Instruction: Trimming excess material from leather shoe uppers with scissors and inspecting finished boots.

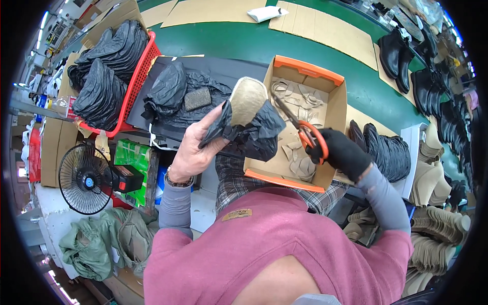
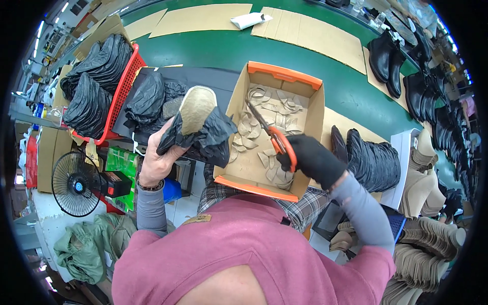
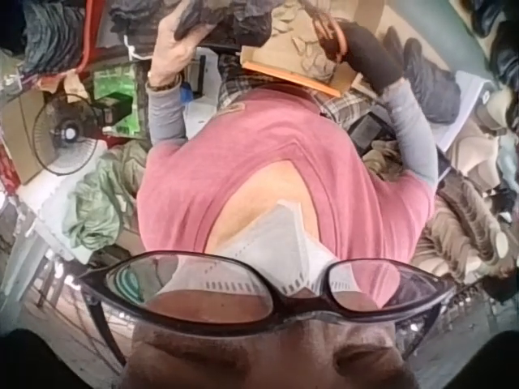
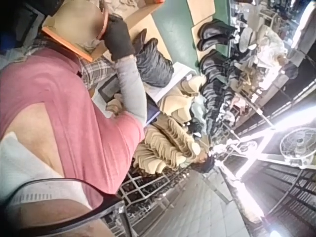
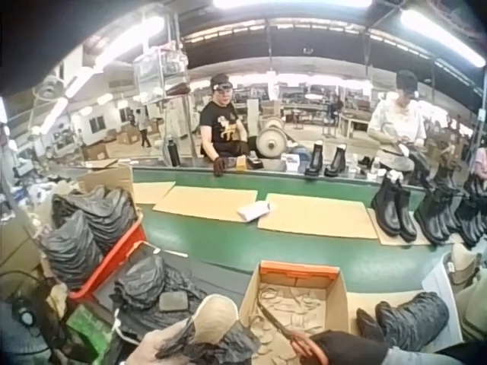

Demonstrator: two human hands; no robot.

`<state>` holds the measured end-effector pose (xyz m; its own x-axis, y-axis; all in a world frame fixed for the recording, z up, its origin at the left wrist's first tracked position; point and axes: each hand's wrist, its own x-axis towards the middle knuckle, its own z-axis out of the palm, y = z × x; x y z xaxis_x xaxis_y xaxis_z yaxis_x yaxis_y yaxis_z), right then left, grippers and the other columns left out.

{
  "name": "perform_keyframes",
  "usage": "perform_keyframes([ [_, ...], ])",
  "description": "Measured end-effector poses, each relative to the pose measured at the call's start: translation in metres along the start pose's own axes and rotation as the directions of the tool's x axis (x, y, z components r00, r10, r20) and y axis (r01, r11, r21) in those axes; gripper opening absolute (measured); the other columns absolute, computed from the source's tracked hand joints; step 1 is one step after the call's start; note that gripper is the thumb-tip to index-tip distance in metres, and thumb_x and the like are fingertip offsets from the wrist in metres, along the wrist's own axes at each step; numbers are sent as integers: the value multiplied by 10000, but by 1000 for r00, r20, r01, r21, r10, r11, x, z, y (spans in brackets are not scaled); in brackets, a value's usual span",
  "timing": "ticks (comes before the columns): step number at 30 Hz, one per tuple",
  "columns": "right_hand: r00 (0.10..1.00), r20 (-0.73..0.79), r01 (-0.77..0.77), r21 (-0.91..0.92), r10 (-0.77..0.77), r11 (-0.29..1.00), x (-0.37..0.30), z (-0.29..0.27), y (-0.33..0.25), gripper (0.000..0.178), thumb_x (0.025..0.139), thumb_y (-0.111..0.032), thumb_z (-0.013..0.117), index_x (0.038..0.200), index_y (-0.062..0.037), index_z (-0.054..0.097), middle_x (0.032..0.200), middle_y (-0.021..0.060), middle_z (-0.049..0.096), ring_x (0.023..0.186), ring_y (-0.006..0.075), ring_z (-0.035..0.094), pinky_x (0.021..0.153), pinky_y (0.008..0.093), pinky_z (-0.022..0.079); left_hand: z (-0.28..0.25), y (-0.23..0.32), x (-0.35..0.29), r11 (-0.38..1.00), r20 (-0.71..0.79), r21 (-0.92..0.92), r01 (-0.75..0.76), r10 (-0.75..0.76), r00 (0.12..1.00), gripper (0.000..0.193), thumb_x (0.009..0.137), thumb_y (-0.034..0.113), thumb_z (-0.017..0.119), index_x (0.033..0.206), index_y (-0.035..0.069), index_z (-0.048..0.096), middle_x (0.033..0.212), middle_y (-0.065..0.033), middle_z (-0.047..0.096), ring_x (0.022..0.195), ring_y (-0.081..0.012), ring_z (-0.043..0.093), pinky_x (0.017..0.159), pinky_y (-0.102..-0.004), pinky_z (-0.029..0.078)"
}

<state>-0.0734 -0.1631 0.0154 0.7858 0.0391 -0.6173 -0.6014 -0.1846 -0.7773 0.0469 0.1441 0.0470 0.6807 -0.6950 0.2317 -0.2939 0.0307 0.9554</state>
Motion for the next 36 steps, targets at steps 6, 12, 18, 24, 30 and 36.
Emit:
perform_keyframes([
  [6,984,79,162,-1,-161,987,-69,4,5,245,772,-118,703,968,-23,590,822,33,537,722,141,510,671,279,447,-3,6,5,994,215,67,-85,68,974,644,758,-161,583,1370,7,471,1198,-137,646,1098,-198,630,949,-275,445],
  [12,911,76,413,-155,-406,898,-94,-2,22,646,873,-599,538,1090,8,561,693,67,517,600,251,527,583,354,421,17,22,23,983,333,163,-82,24,942,601,761,-141,567,1340,6,503,1148,-171,658,1043,-237,664,904,-297,489],
  [18,831,-255,488,-93,-495,868,-90,14,8,732,659,-590,802,1044,-10,577,683,8,492,596,120,481,546,294,387,38,21,30,984,353,163,-74,12,936,612,753,-132,566,1343,21,506,1161,-193,646,1043,-282,664,892,-311,500],
  [24,804,-430,542,247,-411,803,-68,30,-26,353,666,-110,830,898,-19,580,749,17,574,635,100,529,578,256,421,58,22,29,989,317,114,-95,54,947,571,795,-127,575,1347,-6,492,1202,-181,635,1061,-273,652,910,-306,490],
  [30,876,-385,438,378,-291,816,-72,34,-28,258,715,-30,753,904,-7,580,746,27,572,651,112,556,587,279,444,57,12,21,996,231,68,-62,44,972,589,779,-154,572,1346,-13,489,1130,-143,662,990,-195,660,876,-280,494],
  [36,848,-277,486,65,-452,872,-86,15,-16,431,772,-326,729,977,18,570,714,42,519,601,141,481,575,293,420,42,7,23,995,218,74,-72,54,974,624,737,-168,585,1334,-2,503,1075,-135,674,936,-192,677,839,-270,503],
])
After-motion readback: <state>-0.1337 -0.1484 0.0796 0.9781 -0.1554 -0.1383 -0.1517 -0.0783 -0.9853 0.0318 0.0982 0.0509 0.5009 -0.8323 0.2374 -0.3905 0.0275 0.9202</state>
